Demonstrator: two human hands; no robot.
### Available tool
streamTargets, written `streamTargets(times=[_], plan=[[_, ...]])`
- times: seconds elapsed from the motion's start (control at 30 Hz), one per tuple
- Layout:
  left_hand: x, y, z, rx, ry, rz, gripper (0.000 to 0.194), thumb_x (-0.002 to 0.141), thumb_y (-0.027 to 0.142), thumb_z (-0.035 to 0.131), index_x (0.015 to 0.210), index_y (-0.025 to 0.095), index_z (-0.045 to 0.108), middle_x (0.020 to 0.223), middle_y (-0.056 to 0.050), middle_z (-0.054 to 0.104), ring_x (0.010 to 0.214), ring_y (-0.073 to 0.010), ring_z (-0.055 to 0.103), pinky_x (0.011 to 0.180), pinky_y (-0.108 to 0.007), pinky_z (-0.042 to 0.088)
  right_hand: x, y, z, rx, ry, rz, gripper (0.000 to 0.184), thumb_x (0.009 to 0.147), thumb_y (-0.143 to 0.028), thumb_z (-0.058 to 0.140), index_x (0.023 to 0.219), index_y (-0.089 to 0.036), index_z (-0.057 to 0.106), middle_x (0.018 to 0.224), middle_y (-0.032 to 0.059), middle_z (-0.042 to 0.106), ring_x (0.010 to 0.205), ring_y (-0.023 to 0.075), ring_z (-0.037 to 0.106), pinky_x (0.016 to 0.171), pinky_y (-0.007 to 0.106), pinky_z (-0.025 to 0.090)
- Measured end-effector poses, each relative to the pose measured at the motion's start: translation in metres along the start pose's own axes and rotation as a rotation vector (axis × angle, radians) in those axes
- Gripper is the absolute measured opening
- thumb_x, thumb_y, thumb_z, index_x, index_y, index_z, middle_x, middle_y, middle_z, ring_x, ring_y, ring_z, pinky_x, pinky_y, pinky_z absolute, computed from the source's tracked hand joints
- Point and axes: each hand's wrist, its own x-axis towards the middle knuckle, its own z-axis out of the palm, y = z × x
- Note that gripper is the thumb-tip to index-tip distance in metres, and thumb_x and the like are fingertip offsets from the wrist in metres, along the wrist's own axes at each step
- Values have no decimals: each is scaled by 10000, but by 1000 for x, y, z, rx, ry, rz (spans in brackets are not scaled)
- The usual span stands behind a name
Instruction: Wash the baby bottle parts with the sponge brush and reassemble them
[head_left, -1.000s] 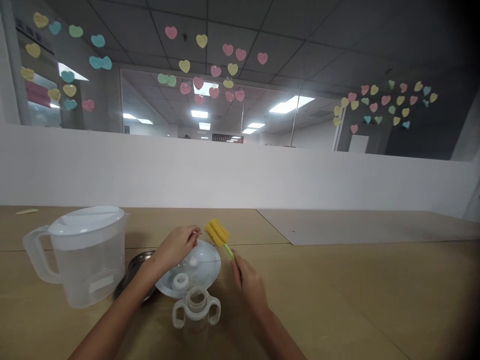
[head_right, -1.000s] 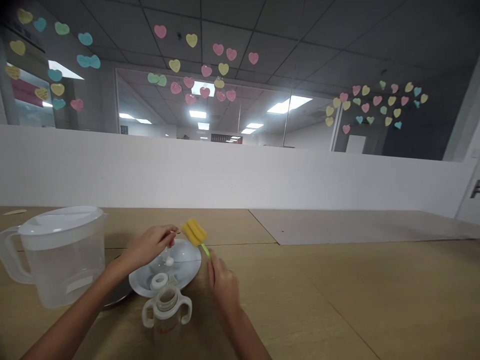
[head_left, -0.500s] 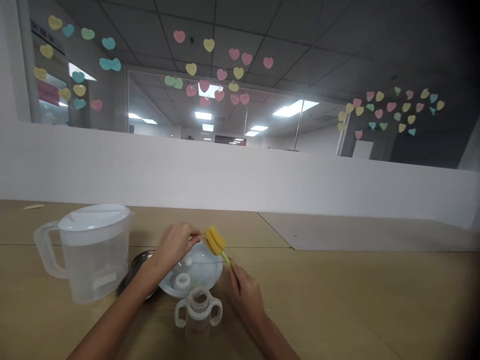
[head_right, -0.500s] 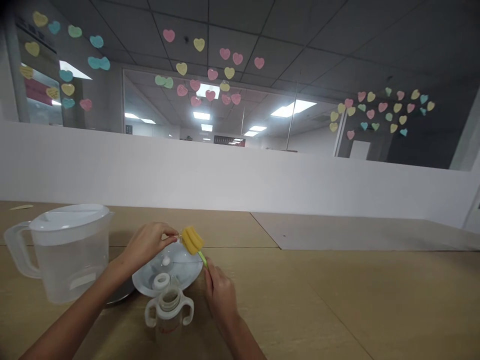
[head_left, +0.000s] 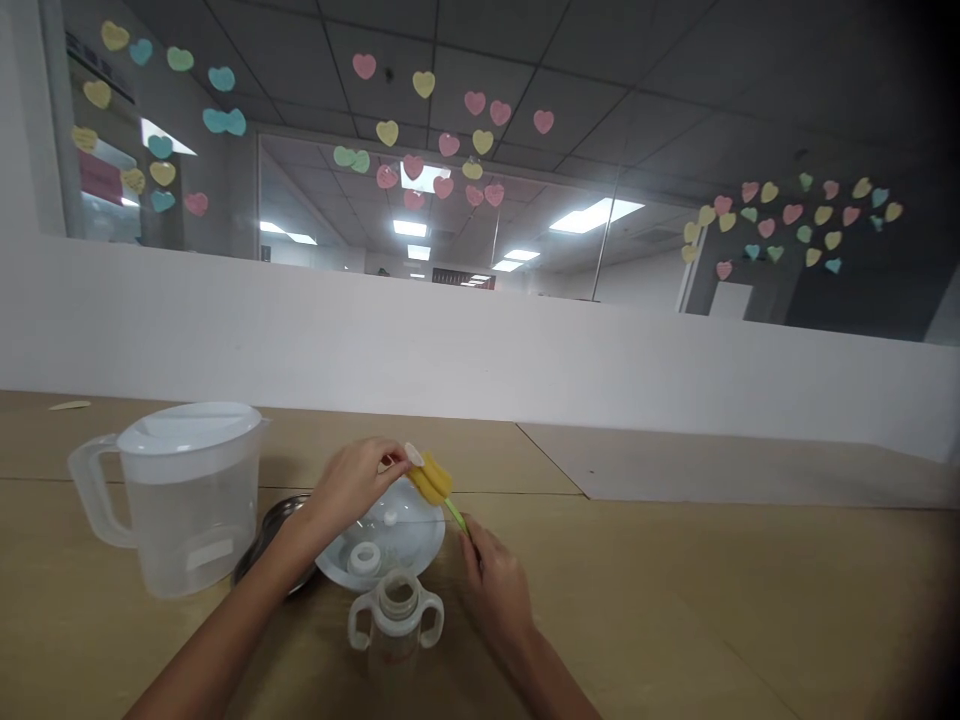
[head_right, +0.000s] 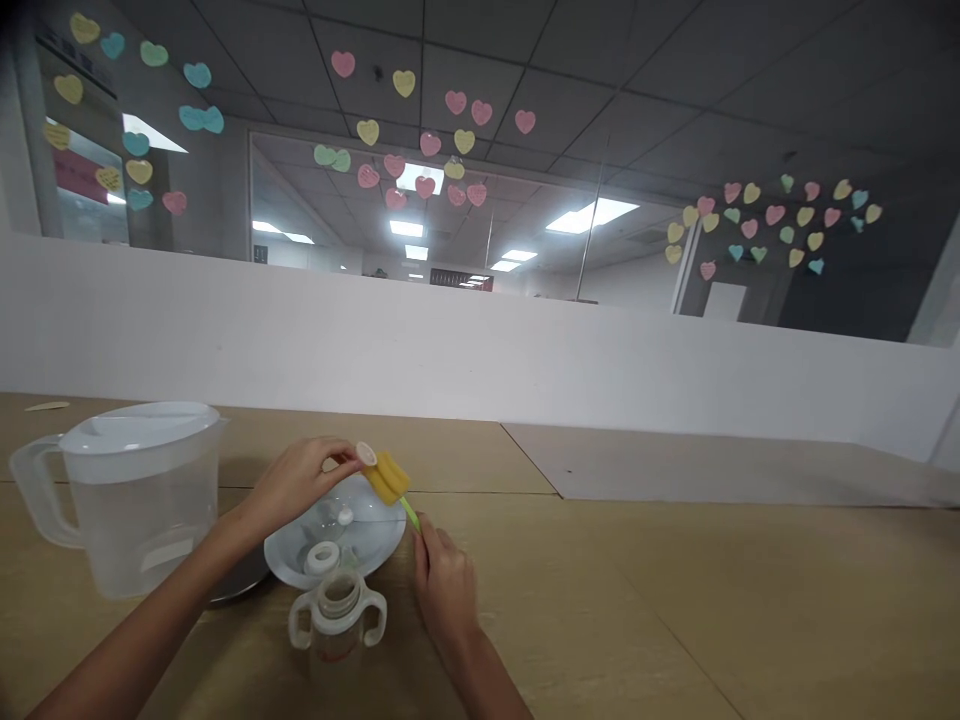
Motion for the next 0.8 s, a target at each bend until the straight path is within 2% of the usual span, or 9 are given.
streamTargets(times=[0.1,0.27,0.33,0.43,0.53,0.6,0.67,0.8], plan=[[1,-1,3,-21,50,20,161,809,322,552,823,202,658,945,-30,651,891,-176,582,803,-272,413,-1,-1,2,8,-29,-132,416,975,-300,258,1174,-181,603,808,77,686,672,143,650,592,195,471],[4,-5,5,-130,91,-13,165,755,347,594,736,184,614,832,-30,655,829,-190,598,756,-287,431,-2,-1,2,-32,17,-296,402,987,-299,272,1214,-187,584,695,53,646,586,101,605,537,171,413],[5,-9,4,-330,36,-24,216,770,389,571,756,173,590,768,-32,663,762,-182,611,706,-281,449,-2,0,1,-42,88,-368,373,984,-282,309,1222,-178,576,668,40,631,554,89,579,513,175,389],[6,-17,-2,-686,-123,-47,298,778,452,558,825,159,538,715,-34,664,693,-161,622,658,-267,478,-2,1,-2,-46,191,-458,342,971,-260,367,1226,-149,566,632,21,601,517,80,541,485,188,360],[5,-27,-14,-812,-165,-137,373,750,502,583,869,158,499,685,-8,629,618,-147,626,612,-267,499,-1,0,-4,-49,223,-505,331,960,-243,404,1235,-135,552,619,9,581,517,79,529,491,200,363],[3,-35,-23,-762,-146,-186,394,748,524,572,887,167,482,675,17,593,530,-135,607,538,-259,489,0,0,-5,-37,232,-509,323,957,-238,411,1228,-134,553,623,6,584,518,82,529,494,208,366],[1,-46,-31,-618,-138,-185,366,781,523,521,887,177,468,669,31,567,461,-126,580,471,-241,454,0,-1,-5,-22,244,-483,315,961,-247,404,1209,-139,566,619,5,590,514,84,533,487,208,364],[-2,-74,-33,-57,-159,-239,220,858,375,410,845,169,484,627,11,574,434,-134,567,481,-241,414,1,-2,-6,15,260,-409,324,973,-256,365,1183,-136,582,620,10,607,520,85,557,484,191,381]])
